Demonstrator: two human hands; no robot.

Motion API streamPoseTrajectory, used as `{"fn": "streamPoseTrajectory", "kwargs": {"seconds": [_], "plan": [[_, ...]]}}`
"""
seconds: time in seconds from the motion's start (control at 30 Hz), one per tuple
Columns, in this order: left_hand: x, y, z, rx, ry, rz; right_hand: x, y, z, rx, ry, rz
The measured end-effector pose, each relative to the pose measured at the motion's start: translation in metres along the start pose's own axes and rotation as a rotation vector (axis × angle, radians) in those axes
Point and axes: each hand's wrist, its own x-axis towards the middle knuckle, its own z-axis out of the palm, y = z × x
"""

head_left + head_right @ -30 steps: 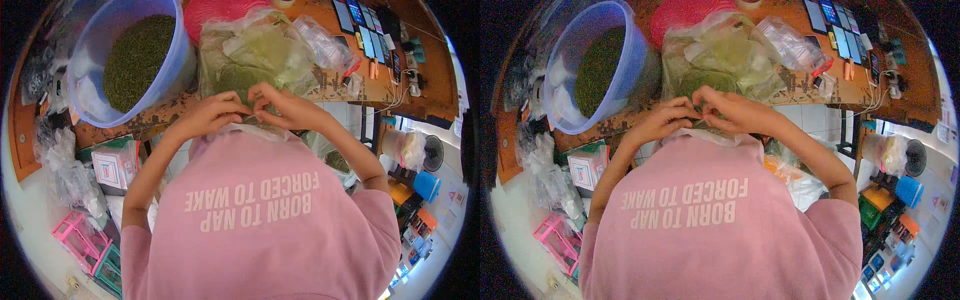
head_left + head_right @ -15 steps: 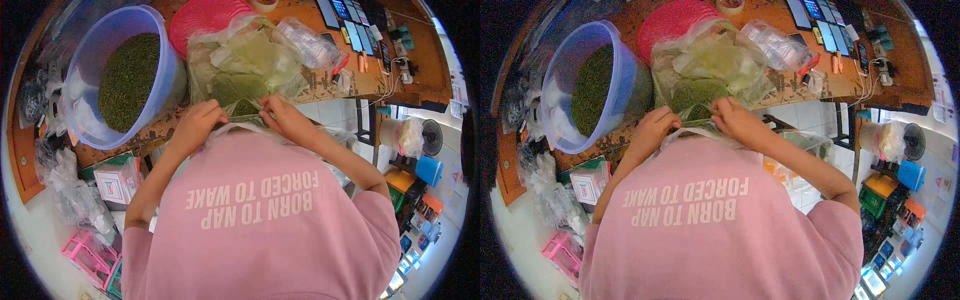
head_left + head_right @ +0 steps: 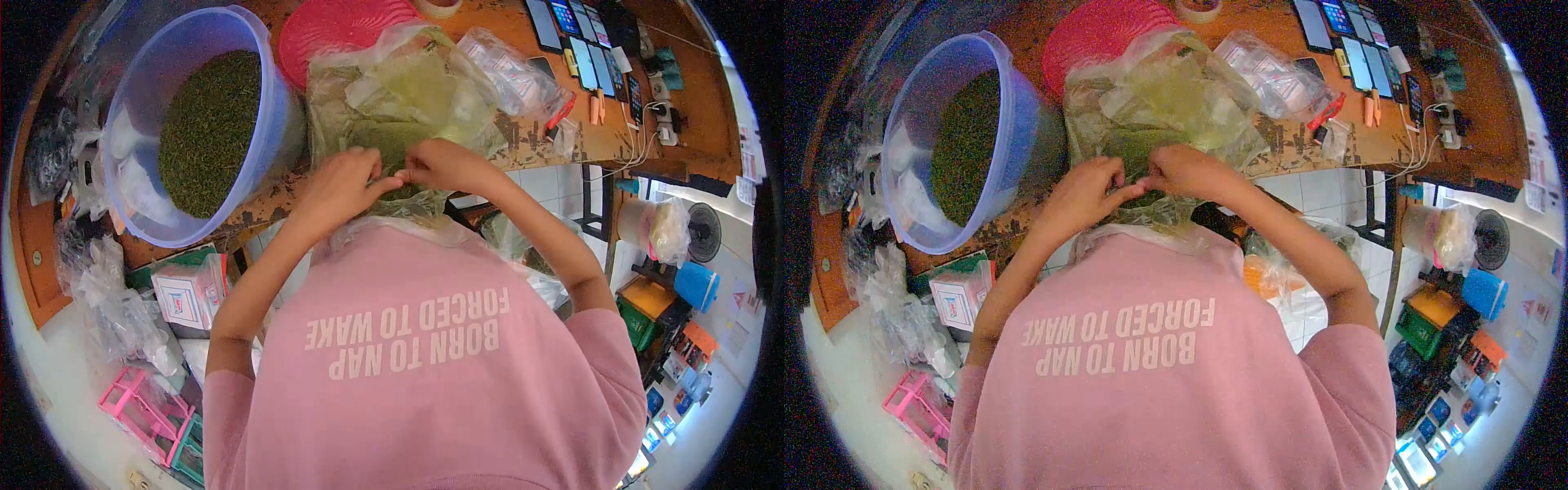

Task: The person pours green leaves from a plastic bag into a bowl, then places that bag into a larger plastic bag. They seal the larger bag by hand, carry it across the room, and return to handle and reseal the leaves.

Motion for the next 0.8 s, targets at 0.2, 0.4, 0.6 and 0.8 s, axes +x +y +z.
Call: {"fn": "streamPoseTrajectory", "kwargs": {"seconds": [0.2,0.4,0.6,0.8], "plan": [[0.000,-0.025,0.002,-0.283,-0.030,0.189,0.000,0.029,0.013,0.323,0.040,-0.228],[-0.028,-0.036,0.009,-0.380,0.276,-0.052,-0.032,0.056,0.043,0.720,0.349,0.062],[-0.021,-0.024,0.024,-0.361,0.370,-0.175,-0.036,0.042,0.032,0.404,0.330,0.158],[0.006,-0.006,0.019,-0.119,0.232,-0.313,-0.003,0.018,0.029,0.102,0.420,0.165]]}}
